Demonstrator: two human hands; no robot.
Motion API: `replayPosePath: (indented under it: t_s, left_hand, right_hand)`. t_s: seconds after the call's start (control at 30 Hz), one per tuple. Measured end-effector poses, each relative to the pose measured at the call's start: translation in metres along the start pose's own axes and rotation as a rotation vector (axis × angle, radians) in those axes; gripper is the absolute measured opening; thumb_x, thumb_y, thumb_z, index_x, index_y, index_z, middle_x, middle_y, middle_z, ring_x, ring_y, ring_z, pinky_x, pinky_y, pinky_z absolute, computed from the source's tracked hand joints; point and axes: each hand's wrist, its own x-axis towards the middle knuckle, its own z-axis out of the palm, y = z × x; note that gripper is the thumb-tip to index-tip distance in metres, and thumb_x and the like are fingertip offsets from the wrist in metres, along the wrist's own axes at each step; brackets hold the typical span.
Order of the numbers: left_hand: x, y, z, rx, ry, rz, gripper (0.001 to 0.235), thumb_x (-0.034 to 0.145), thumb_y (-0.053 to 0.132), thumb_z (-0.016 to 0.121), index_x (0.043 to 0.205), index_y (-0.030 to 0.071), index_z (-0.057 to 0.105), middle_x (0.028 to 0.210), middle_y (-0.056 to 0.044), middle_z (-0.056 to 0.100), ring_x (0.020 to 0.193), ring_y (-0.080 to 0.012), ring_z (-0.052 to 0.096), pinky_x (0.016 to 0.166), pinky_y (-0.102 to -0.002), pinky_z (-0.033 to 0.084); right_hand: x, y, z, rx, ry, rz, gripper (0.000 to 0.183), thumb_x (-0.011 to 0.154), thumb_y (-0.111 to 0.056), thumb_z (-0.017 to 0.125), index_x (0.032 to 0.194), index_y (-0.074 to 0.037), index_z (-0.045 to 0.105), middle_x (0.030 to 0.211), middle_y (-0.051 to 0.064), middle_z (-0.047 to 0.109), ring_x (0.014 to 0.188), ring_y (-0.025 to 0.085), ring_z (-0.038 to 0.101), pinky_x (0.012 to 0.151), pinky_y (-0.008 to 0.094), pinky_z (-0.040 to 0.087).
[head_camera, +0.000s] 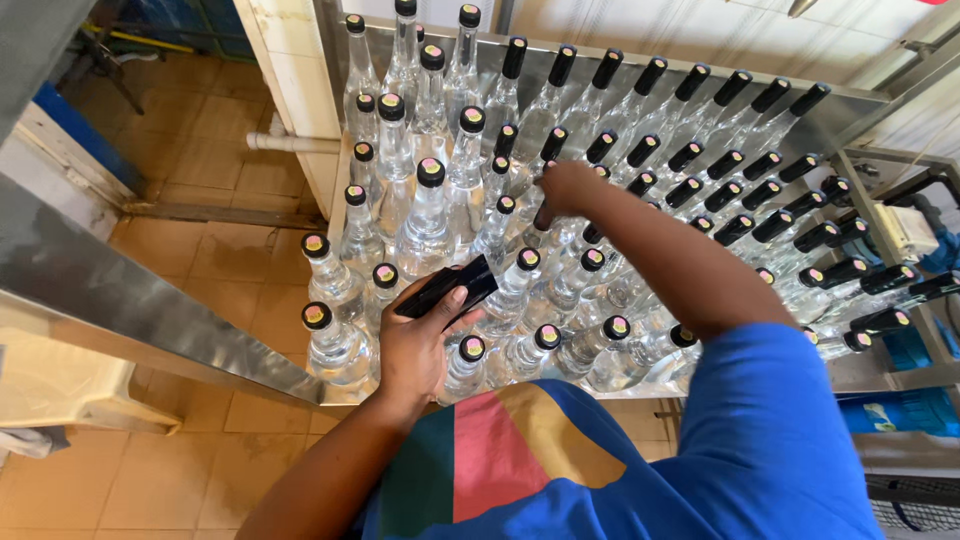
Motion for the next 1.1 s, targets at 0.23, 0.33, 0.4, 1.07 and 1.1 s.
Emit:
replayPosePath:
  t_s: [0.23, 0.33, 0.4, 1.07, 1.1]
  left_hand:
    - [0.001, -0.012, 0.01, -0.073, 0.006, -0.005, 0.022, 0.088, 0.005, 0.093, 0.106, 0.0, 0.083, 0.094, -0.015, 0.083, 0.087, -0.0306, 0.083, 0.079, -0.058, 0.073]
    - [0.0, -0.02, 0.01, -0.109, -0.059, -0.014, 0.02, 0.088, 0.004, 0.092, 0.105, 0.0, 0.082, 0.097, -0.016, 0.084, 0.09, -0.0327, 0.084, 0.078, -0.056, 0.074]
    - [0.002, -0.025, 0.009, -0.125, -0.106, -0.019, 0.02, 0.089, 0.003, 0.09, 0.107, 0.0, 0.081, 0.103, -0.017, 0.084, 0.093, -0.0342, 0.085, 0.078, -0.053, 0.074]
    - [-0.003, -0.028, 0.016, 0.002, -0.236, 0.136, 0.027, 0.1, -0.006, 0.075, 0.126, -0.004, 0.08, 0.113, -0.019, 0.082, 0.109, -0.0322, 0.081, 0.091, -0.058, 0.071]
    - [-0.005, -0.024, 0.017, 0.003, -0.232, 0.138, 0.027, 0.1, -0.006, 0.075, 0.126, -0.004, 0.08, 0.113, -0.019, 0.082, 0.109, -0.0322, 0.081, 0.091, -0.058, 0.071]
  right_hand:
    - [-0.197, -0.148, -0.135, 0.793, 0.338, -0.356, 0.03, 0.086, -0.008, 0.094, 0.11, -0.001, 0.077, 0.098, 0.018, 0.075, 0.099, 0.038, 0.077, 0.09, 0.051, 0.069]
    - [-0.199, -0.157, -0.093, 0.95, 0.442, -0.404, 0.029, 0.082, -0.009, 0.099, 0.097, 0.0, 0.076, 0.087, 0.013, 0.071, 0.086, 0.027, 0.073, 0.074, 0.041, 0.067]
    - [-0.199, -0.156, -0.078, 1.036, 0.57, -0.387, 0.02, 0.086, -0.006, 0.097, 0.092, -0.002, 0.078, 0.081, 0.009, 0.071, 0.079, 0.019, 0.07, 0.067, 0.034, 0.061]
    - [-0.224, -0.153, -0.071, 0.952, 0.832, -0.27, 0.022, 0.081, -0.008, 0.101, 0.087, -0.004, 0.08, 0.064, 0.009, 0.068, 0.053, 0.016, 0.063, 0.046, 0.029, 0.047]
    - [-0.227, -0.148, -0.077, 0.953, 0.829, -0.274, 0.022, 0.081, -0.008, 0.101, 0.087, -0.004, 0.08, 0.064, 0.009, 0.068, 0.053, 0.016, 0.063, 0.046, 0.029, 0.047]
